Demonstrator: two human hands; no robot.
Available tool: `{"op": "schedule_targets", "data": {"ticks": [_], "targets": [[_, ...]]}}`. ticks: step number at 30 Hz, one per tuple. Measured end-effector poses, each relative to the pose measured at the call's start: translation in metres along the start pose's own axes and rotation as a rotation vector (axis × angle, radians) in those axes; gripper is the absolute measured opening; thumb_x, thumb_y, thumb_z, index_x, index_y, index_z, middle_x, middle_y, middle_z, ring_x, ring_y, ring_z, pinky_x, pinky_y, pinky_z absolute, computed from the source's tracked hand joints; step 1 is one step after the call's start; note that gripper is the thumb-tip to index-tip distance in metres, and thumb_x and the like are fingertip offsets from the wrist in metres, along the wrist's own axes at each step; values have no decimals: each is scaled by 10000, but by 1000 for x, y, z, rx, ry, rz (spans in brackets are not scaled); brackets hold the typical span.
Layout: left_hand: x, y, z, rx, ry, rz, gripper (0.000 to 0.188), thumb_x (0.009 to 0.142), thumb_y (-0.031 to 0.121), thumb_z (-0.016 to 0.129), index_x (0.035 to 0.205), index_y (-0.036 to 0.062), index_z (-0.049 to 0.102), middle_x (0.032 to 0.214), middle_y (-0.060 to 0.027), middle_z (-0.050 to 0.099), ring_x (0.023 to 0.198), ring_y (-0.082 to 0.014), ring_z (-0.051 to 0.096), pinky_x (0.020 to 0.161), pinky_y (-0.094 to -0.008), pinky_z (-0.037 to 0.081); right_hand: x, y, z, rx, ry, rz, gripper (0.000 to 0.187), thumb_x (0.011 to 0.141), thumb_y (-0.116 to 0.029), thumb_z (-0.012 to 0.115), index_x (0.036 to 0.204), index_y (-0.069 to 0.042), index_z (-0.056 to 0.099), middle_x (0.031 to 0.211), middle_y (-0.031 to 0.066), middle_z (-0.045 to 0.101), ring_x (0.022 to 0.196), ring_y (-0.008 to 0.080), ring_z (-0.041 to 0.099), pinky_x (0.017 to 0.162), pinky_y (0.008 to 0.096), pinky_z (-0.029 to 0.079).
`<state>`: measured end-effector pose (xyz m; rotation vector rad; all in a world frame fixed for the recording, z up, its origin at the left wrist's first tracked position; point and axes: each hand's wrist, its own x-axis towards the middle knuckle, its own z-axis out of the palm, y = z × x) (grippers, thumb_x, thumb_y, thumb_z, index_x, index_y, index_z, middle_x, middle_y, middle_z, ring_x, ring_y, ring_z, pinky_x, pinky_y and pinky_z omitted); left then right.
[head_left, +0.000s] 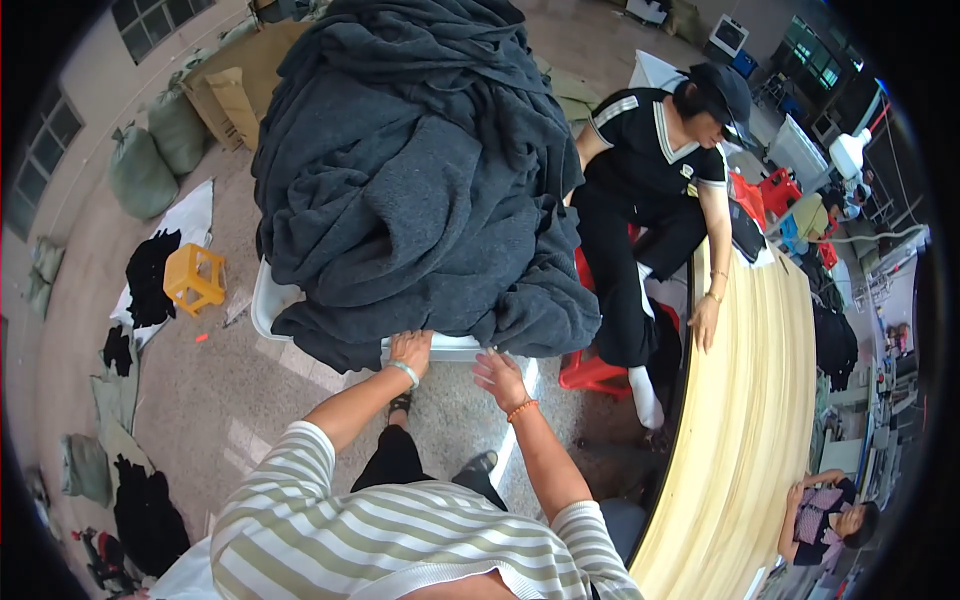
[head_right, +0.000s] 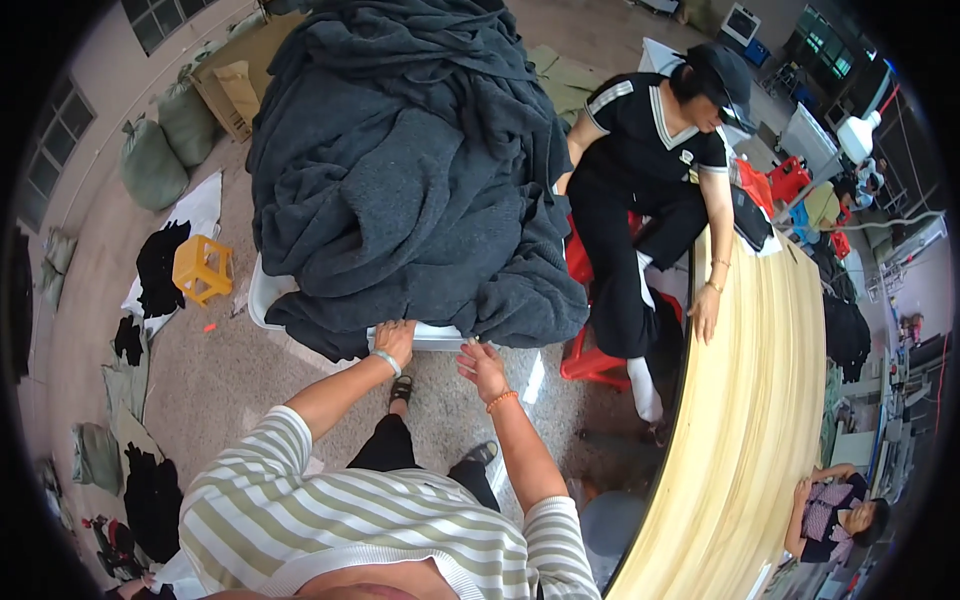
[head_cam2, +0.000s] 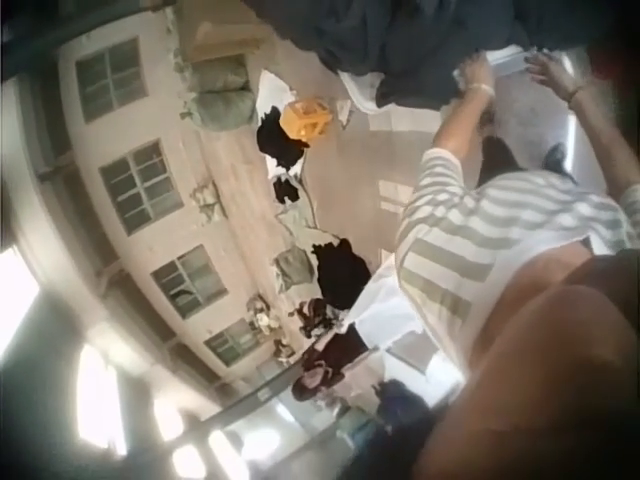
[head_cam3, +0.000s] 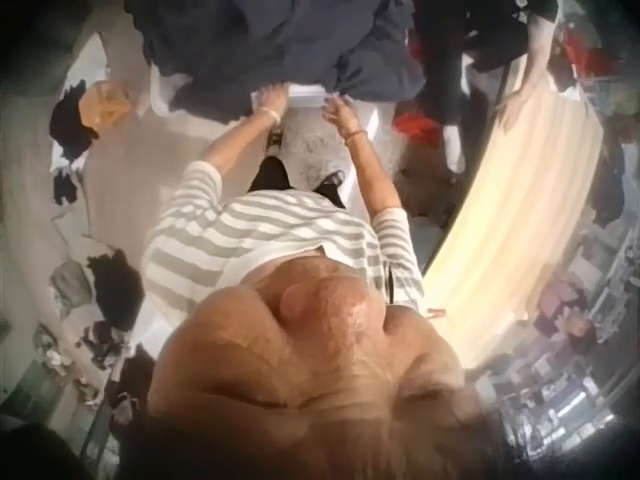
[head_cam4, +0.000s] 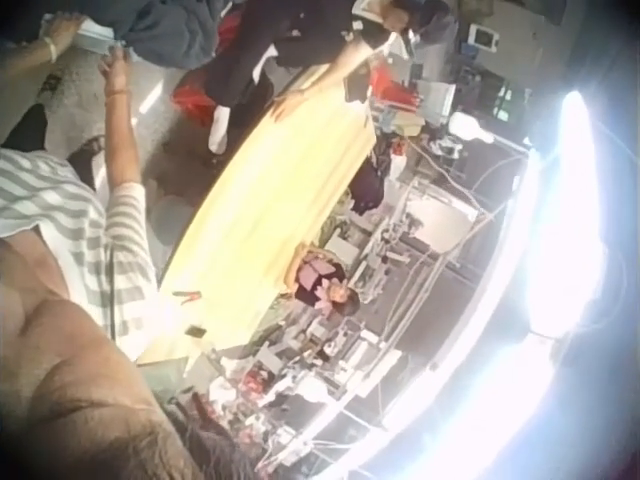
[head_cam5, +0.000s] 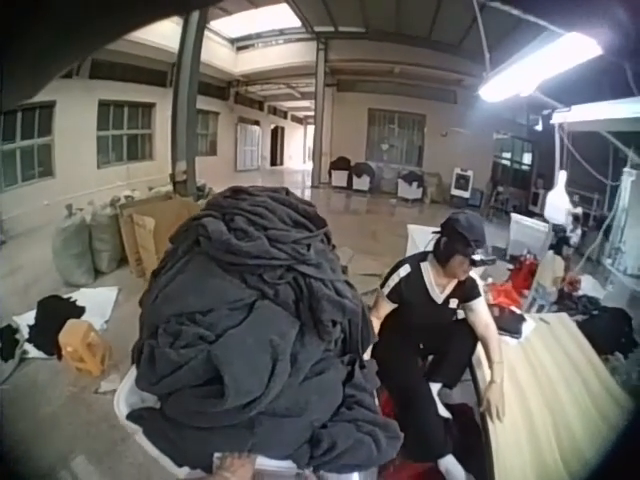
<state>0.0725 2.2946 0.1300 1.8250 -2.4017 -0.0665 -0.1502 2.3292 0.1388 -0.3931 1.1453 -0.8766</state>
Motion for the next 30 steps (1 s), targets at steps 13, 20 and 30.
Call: {"op": "schedule_targets", "data": {"ticks": [13,20,30], "targets": [[-158,126,33,-202,-165,120,298,838,70,473,1131,57,527,917,-181,662,877,-324,666,743,-444,532,-113,97,-91,277,213,-179,295,931,-341,567,1069,-80,569,941,49,628,843,183,606,740,374,536],[-208,191,40,-301,-137,230,242,884,80,435,1114,33,488,861,-194,644,816,-333,663,719,-423,541,-164,116,-141,297,313,-244,226,933,-326,551,996,-112,589,889,2,622,823,175,609,735,385,532],[-255,260,46,-292,-206,265,343,856,28,423,1198,2,434,967,-240,626,900,-382,635,790,-460,515,-225,132,-203,202,361,-189,297,941,-370,561,957,-73,560,862,32,548,772,186,580,672,390,559]]}}
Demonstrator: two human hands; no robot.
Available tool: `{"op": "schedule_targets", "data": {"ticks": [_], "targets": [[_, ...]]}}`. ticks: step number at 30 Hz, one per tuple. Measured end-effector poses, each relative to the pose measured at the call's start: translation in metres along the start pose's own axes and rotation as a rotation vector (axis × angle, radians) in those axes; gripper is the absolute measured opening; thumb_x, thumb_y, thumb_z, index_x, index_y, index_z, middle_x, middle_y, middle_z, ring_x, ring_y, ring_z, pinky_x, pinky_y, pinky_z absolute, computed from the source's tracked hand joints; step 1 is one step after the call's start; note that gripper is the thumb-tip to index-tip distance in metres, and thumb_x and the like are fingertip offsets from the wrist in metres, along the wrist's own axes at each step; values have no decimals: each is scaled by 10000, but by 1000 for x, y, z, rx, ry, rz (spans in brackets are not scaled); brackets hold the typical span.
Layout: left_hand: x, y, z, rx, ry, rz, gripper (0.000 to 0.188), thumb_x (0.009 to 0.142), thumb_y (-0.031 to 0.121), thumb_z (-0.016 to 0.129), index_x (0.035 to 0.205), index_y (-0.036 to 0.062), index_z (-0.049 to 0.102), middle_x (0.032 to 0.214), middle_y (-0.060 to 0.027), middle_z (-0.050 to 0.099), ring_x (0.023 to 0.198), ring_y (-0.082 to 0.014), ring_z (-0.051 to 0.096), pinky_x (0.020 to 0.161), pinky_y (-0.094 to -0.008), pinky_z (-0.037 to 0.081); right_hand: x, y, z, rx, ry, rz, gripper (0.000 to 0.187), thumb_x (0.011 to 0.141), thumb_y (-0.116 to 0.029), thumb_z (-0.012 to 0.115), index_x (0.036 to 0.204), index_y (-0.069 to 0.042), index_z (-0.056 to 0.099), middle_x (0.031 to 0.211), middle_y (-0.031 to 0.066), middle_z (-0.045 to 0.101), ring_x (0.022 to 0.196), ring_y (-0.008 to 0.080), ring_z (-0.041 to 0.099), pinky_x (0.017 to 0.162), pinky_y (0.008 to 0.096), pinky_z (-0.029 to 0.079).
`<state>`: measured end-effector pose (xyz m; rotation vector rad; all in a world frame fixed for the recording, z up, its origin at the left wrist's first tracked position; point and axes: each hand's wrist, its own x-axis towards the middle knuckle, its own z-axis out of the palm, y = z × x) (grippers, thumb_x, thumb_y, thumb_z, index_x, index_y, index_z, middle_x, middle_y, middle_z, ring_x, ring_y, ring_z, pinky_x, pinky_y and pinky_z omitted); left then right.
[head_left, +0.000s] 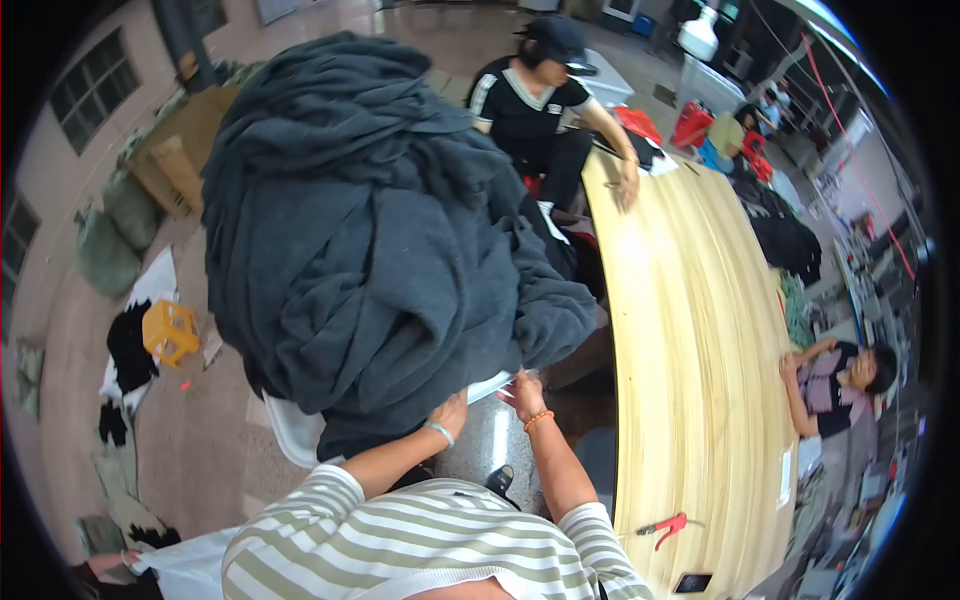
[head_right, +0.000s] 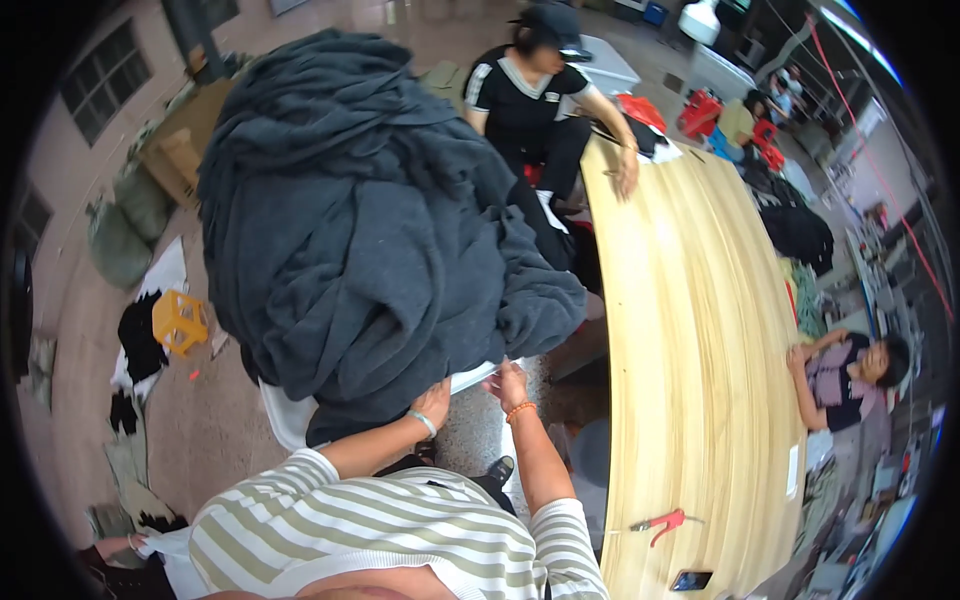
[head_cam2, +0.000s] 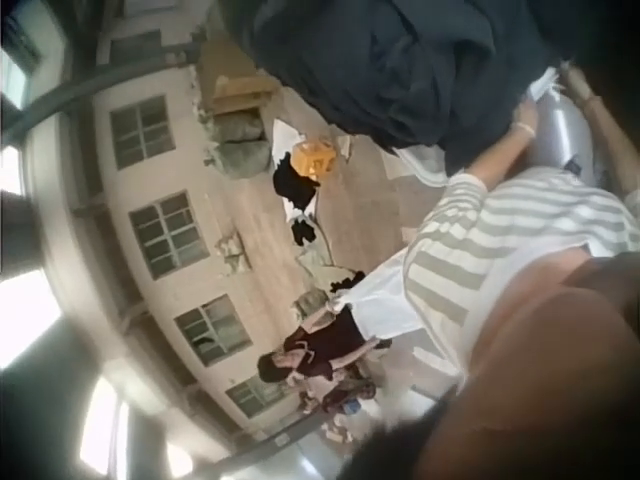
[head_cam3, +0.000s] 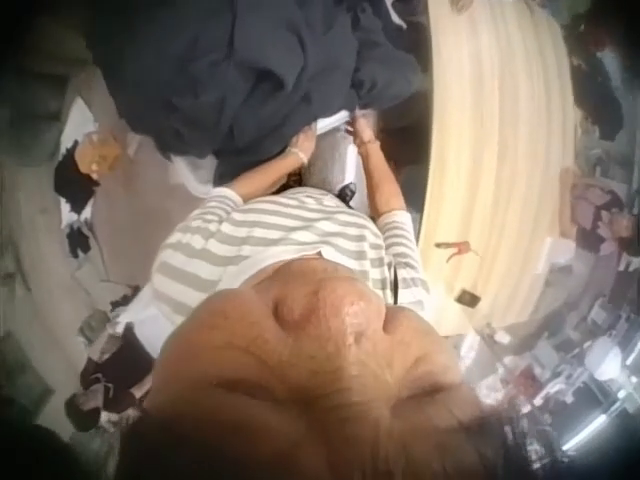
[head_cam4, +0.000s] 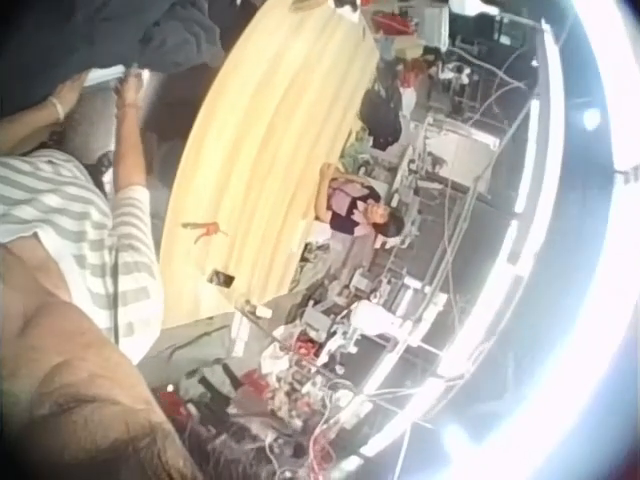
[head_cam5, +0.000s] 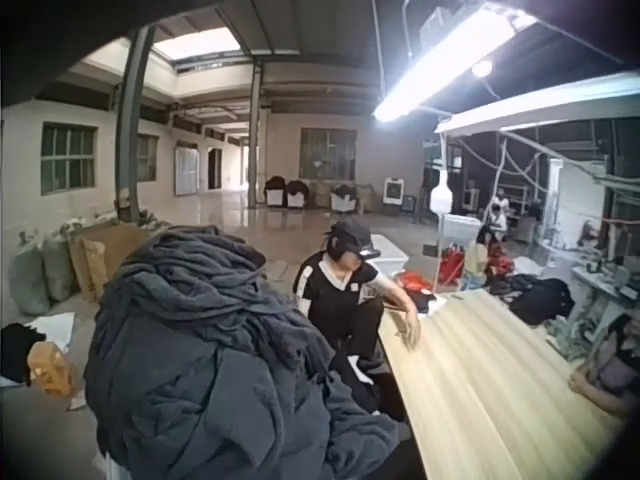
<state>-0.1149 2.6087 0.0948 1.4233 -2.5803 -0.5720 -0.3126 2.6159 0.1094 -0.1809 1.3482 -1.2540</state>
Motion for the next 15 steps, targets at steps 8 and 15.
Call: {"op": "schedule_targets", "data": {"ticks": [8,15], "targets": [[-23,60,14,-11,-4,-33,372,860,21,427,1230,-12,417,1002,-283,616,940,-411,620,816,-475,507,-13,-1,-62,19,-64,11,357,929,-376,585,1080,-57,534,929,22,584,750,121,578,578,273,575],[-28,96,27,9,-21,-56,417,832,14,476,1243,-15,407,1031,-294,604,953,-418,615,832,-485,498,-21,-5,-98,-1,-96,9,351,919,-420,585,1025,-88,541,858,-2,547,739,117,554,645,320,584]]}}
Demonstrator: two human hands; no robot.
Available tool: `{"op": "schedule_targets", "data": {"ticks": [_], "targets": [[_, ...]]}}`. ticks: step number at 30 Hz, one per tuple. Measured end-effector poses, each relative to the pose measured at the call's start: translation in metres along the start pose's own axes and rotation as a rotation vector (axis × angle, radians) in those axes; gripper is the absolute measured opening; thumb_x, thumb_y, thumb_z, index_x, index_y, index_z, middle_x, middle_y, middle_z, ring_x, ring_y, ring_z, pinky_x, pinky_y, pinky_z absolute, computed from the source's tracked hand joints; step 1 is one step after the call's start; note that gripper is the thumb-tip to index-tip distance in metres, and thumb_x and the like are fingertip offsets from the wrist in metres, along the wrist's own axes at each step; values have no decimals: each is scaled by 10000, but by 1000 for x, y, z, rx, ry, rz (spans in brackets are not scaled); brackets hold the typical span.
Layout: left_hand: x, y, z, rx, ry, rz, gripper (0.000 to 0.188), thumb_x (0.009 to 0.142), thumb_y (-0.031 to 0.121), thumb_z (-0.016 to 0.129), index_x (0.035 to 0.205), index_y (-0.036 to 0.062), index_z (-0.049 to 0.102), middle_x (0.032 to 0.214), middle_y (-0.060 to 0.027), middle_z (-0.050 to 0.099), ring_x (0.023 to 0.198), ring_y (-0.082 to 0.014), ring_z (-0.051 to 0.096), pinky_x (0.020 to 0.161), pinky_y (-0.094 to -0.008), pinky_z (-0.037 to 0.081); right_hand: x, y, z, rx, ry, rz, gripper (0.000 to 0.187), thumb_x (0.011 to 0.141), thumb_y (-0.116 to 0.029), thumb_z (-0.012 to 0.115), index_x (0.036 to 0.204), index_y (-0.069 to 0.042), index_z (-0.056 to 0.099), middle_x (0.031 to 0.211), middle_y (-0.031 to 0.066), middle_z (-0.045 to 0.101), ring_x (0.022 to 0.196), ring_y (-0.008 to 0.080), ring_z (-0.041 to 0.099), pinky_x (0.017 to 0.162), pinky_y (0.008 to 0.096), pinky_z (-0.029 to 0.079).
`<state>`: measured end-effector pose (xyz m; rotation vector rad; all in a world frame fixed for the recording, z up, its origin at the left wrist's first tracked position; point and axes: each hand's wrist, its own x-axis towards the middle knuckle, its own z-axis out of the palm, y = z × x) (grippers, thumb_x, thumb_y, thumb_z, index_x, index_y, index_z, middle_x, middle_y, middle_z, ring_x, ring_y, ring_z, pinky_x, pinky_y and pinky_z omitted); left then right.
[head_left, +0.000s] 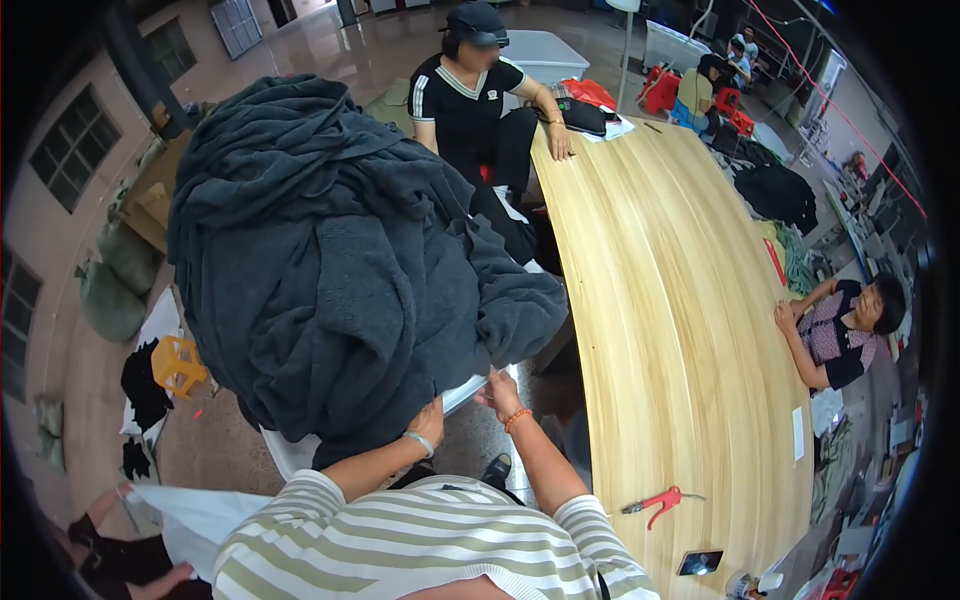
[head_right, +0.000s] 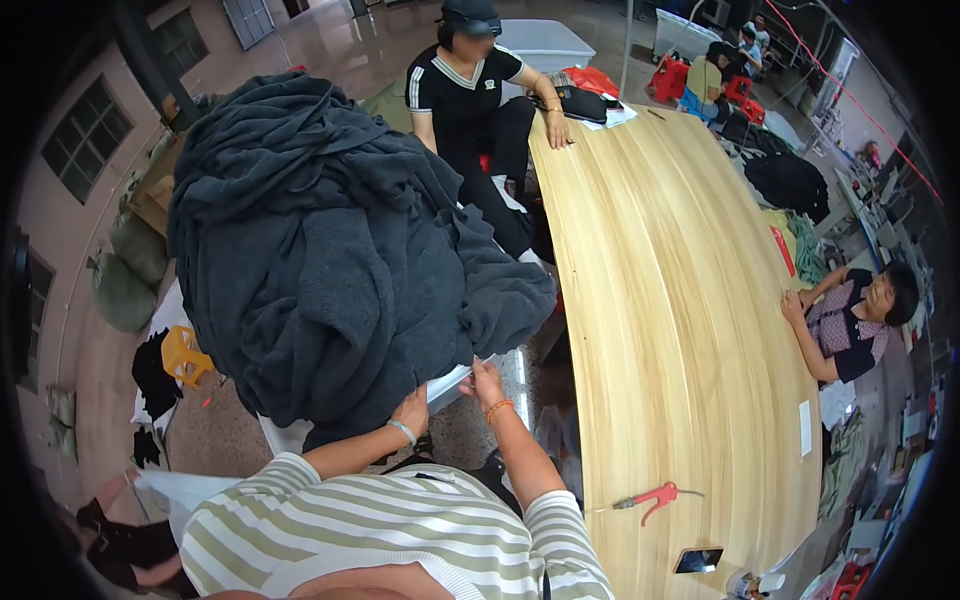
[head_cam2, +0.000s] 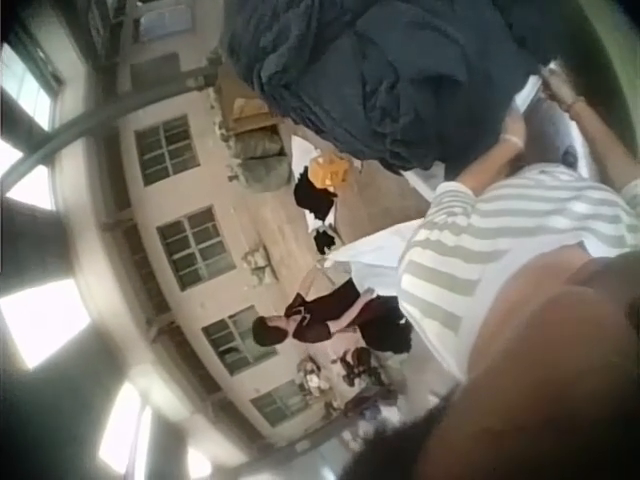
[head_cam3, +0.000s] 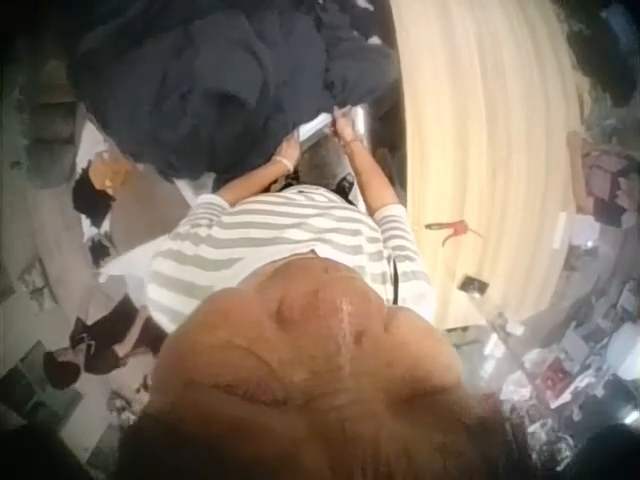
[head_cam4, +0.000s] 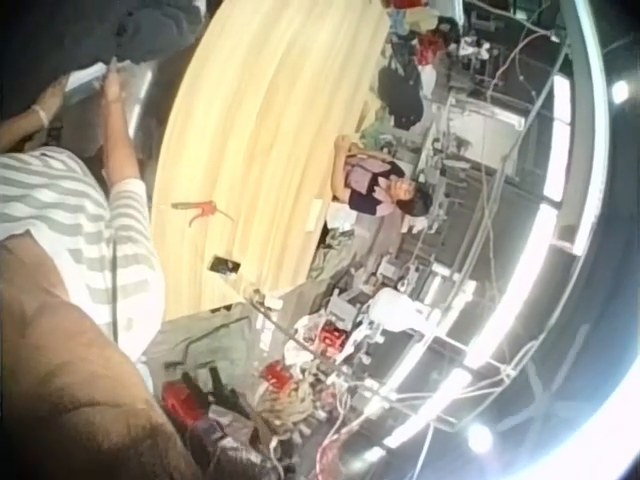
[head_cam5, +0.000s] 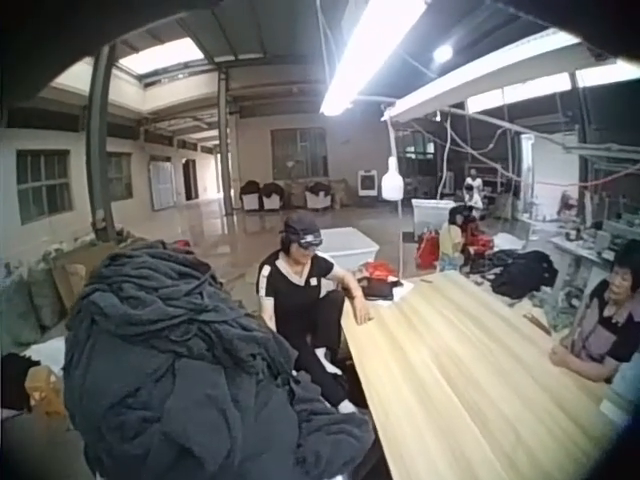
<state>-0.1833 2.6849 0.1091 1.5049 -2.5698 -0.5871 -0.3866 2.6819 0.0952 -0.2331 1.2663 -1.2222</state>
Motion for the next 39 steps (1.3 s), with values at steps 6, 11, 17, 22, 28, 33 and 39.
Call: {"op": "schedule_targets", "data": {"ticks": [6,11,17,22,28,33,39], "targets": [[-5,25,7,-121,-136,-153,480,816,62,533,1269,-17,398,1088,-293,591,1030,-431,589,895,-481,479,-5,-1,-20,0,-21,-8,306,924,-382,588,1023,-94,559,859,5,553,735,120,576,648,335,583],[-28,88,-106,-524,-523,221,514,781,192,708,1233,2,554,1225,-223,580,1129,-360,568,988,-396,444,-22,4,-56,37,-56,22,308,929,-362,597,1087,-99,569,870,27,605,739,158,631,662,332,564],[22,43,-392,223,815,326,867,640,336,812,1388,119,430,1457,-216,343,1380,-444,237,1119,-584,164,-92,-24,-103,-240,85,85,262,929,-282,607,1097,-85,576,908,91,686,739,197,681,649,322,565],[122,-72,-467,703,716,13,1303,507,401,890,1524,218,96,1535,-277,80,1426,-464,62,1077,-684,72,-113,-48,-123,-375,323,-335,237,921,-249,615,1042,-45,623,850,90,680,712,164,658,645,293,534],[182,-69,-491,551,871,298,611,674,37,650,1259,149,514,1085,-135,641,954,-345,628,796,-438,523,-198,-27,-190,-1190,1158,-628,460,872,-235,618,1256,4,536,1186,211,582,1131,360,523,1011,436,377],[198,-221,-572,464,790,165,645,748,317,742,1331,150,523,1266,-136,599,1143,-287,588,955,-369,451,-271,8,-226,-1007,1560,-41,699,781,-361,697,1353,-61,428,1258,253,519,1203,381,471,1036,484,343],[163,-257,-616,-33,1005,243,488,808,273,755,1196,6,626,1153,-118,671,978,-221,663,855,-310,502,-306,67,-277,-892,1521,14,783,705,-385,748,1382,-124,454,1318,228,513,1205,380,497,991,478,425]]}}
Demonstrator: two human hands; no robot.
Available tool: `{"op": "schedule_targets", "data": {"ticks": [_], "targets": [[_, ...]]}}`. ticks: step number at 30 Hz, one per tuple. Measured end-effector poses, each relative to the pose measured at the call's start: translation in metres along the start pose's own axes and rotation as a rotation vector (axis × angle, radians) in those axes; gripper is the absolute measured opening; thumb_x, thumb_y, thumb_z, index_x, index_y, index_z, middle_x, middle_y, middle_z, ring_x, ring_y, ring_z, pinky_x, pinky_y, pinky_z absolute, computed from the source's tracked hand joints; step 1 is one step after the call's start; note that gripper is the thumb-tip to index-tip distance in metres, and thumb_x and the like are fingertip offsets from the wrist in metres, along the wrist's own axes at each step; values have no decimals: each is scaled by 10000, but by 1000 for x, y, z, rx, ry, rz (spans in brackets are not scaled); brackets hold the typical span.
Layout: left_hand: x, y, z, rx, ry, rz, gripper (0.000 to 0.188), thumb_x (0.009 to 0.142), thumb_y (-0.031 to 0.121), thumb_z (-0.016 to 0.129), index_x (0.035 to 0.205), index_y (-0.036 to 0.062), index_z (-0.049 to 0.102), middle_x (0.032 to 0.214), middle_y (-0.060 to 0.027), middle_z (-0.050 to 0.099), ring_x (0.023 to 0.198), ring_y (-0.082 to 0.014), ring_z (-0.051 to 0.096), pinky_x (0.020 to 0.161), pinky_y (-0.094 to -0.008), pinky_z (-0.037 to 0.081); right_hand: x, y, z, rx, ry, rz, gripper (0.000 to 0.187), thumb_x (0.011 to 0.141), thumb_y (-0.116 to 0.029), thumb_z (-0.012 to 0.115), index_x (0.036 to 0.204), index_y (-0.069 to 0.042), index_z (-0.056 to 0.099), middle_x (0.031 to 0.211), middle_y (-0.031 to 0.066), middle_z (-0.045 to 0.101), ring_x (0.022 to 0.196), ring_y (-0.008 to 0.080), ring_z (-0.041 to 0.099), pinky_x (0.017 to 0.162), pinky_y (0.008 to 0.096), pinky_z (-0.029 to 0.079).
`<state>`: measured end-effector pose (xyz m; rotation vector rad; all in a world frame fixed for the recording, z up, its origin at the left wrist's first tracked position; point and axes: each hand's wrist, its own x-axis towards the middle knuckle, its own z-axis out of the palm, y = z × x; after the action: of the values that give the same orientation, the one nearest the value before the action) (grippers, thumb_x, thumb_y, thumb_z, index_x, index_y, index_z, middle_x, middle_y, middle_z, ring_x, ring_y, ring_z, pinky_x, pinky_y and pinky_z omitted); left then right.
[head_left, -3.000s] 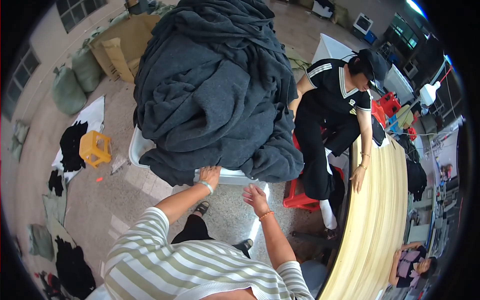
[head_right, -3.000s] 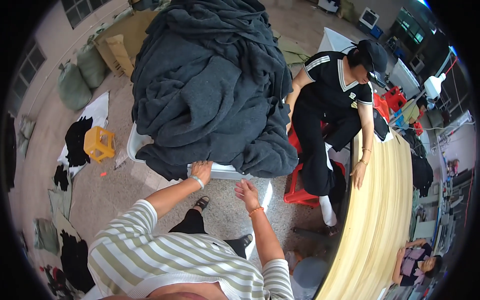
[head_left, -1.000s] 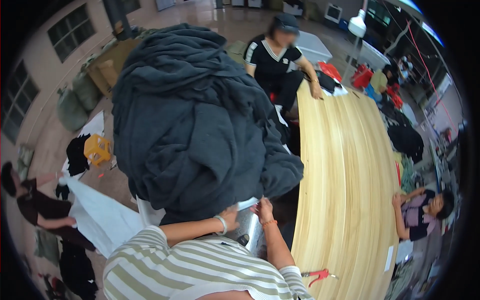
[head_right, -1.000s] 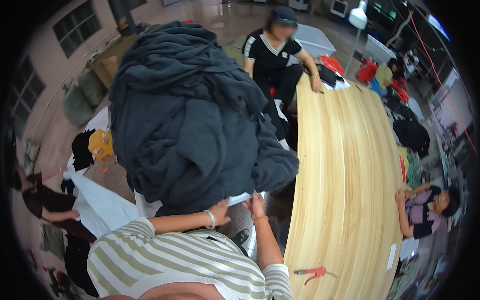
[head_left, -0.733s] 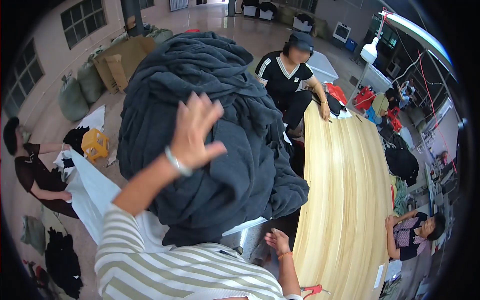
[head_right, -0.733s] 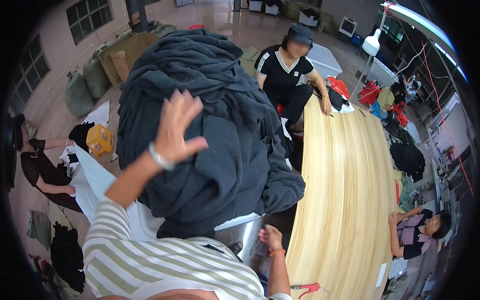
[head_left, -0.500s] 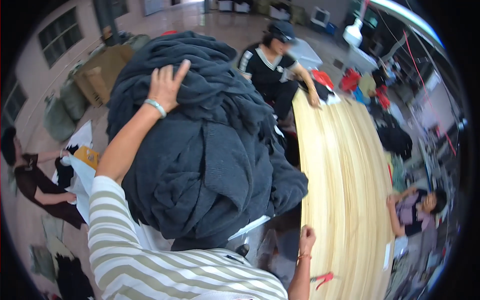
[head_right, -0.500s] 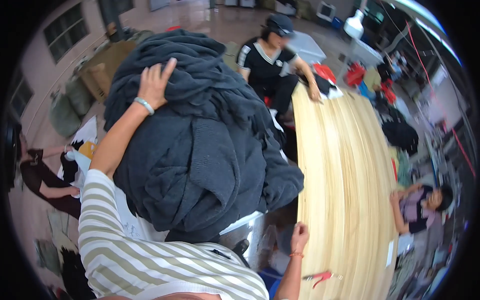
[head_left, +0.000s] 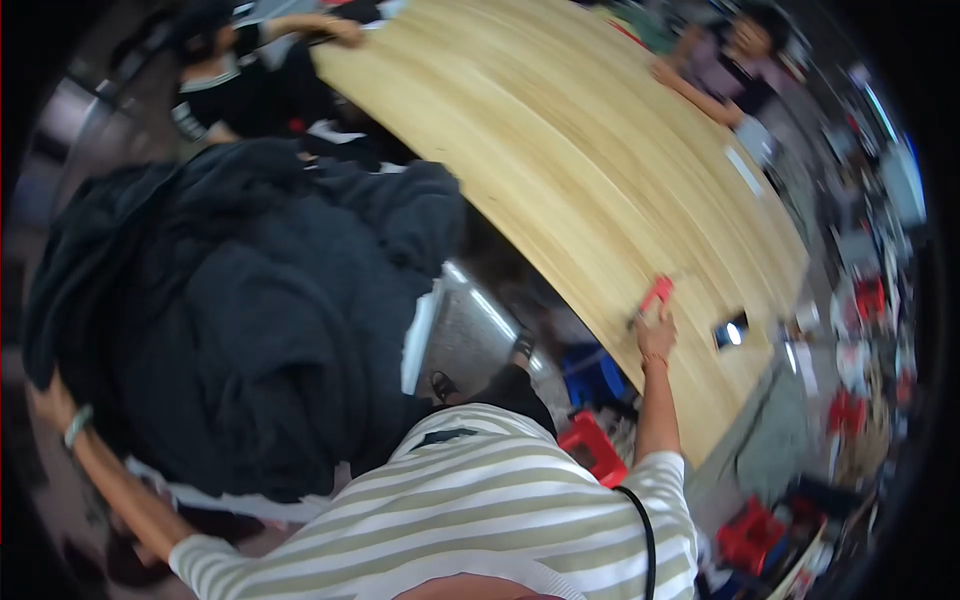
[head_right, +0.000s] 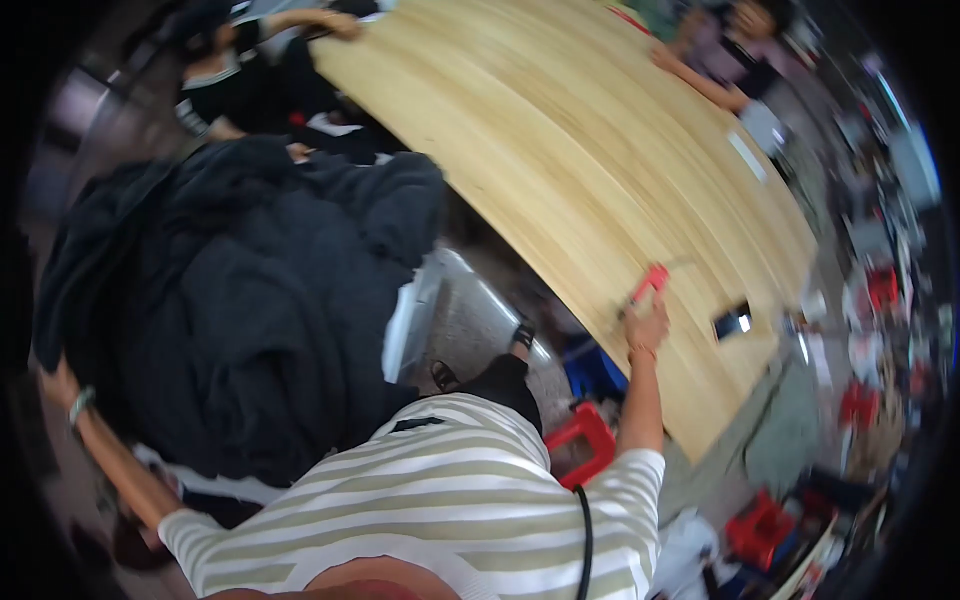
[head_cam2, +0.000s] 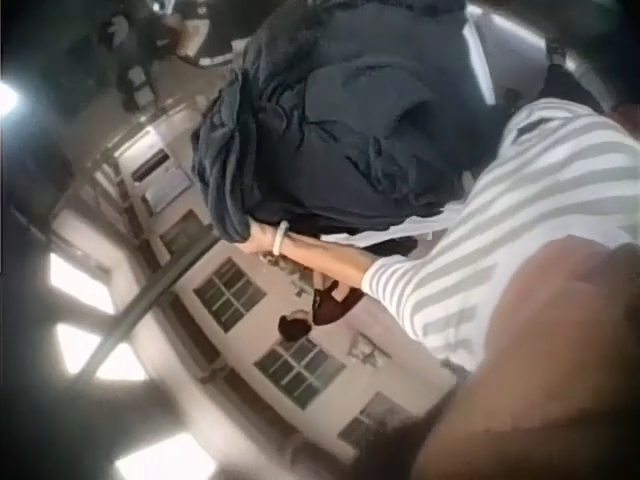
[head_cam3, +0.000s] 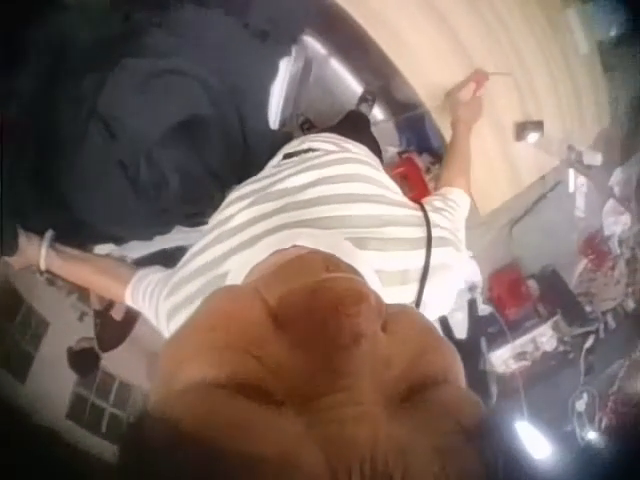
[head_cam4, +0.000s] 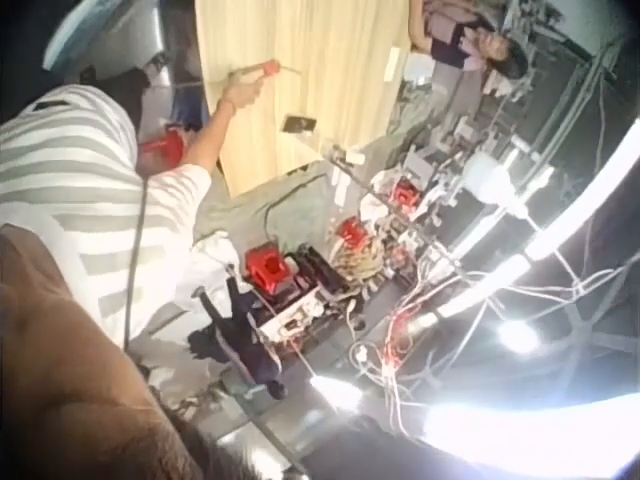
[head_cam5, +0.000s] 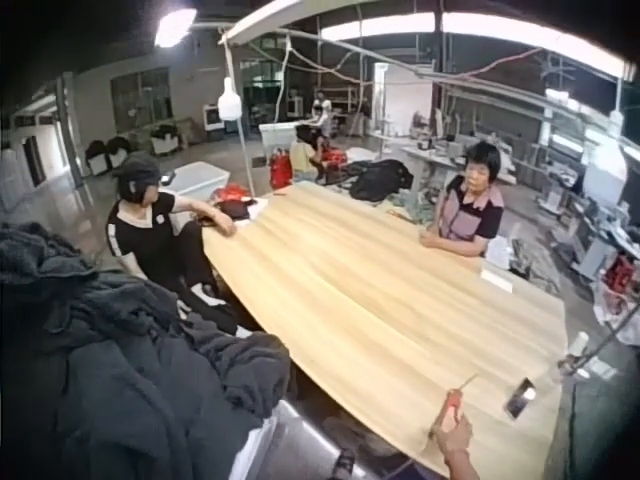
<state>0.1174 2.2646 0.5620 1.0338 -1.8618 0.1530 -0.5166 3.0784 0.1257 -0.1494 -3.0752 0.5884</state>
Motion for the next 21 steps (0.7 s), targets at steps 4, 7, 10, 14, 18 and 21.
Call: {"op": "schedule_targets", "data": {"ticks": [4,7,10,14,18,21], "targets": [[-56,155,-44,-191,115,-24,489,754,145,784,1182,-24,619,1117,-102,659,998,-177,605,902,-305,460,20,-6,12,-38,-123,85,859,679,-384,779,1353,21,433,1239,272,565,1127,412,558,987,450,434],[-103,277,-71,-169,5,74,415,789,48,704,1180,-41,593,1112,-93,643,1022,-169,595,919,-285,448,13,-75,5,46,-392,137,820,802,-186,647,1474,-48,200,1477,197,344,1330,336,395,1098,374,317],[-131,394,-51,-379,-207,49,466,749,126,745,1160,-24,584,1114,-113,639,1039,-200,612,924,-323,465,96,64,81,-23,-125,-229,715,811,-44,457,1477,-40,198,1486,179,336,1331,335,391,1106,368,301],[-242,413,24,-454,-696,329,593,577,101,739,1144,49,576,947,-121,634,783,-299,613,697,-377,509,114,26,115,-94,388,-648,619,807,-19,417,1415,-19,306,1185,199,572,1031,316,608,889,384,494],[-360,415,66,-271,-916,422,553,706,134,646,1236,29,528,871,-106,536,804,-279,553,649,-362,520,81,-73,84,489,-245,-42,326,880,-102,489,1199,-34,483,640,62,496,475,183,479,428,297,394],[-321,416,29,-575,-1198,372,545,767,170,676,1267,26,511,1021,-144,534,988,-275,545,780,-391,507,37,-162,19,661,-686,-48,211,919,-197,563,1048,-30,560,524,32,497,361,126,474,326,256,386]]}}
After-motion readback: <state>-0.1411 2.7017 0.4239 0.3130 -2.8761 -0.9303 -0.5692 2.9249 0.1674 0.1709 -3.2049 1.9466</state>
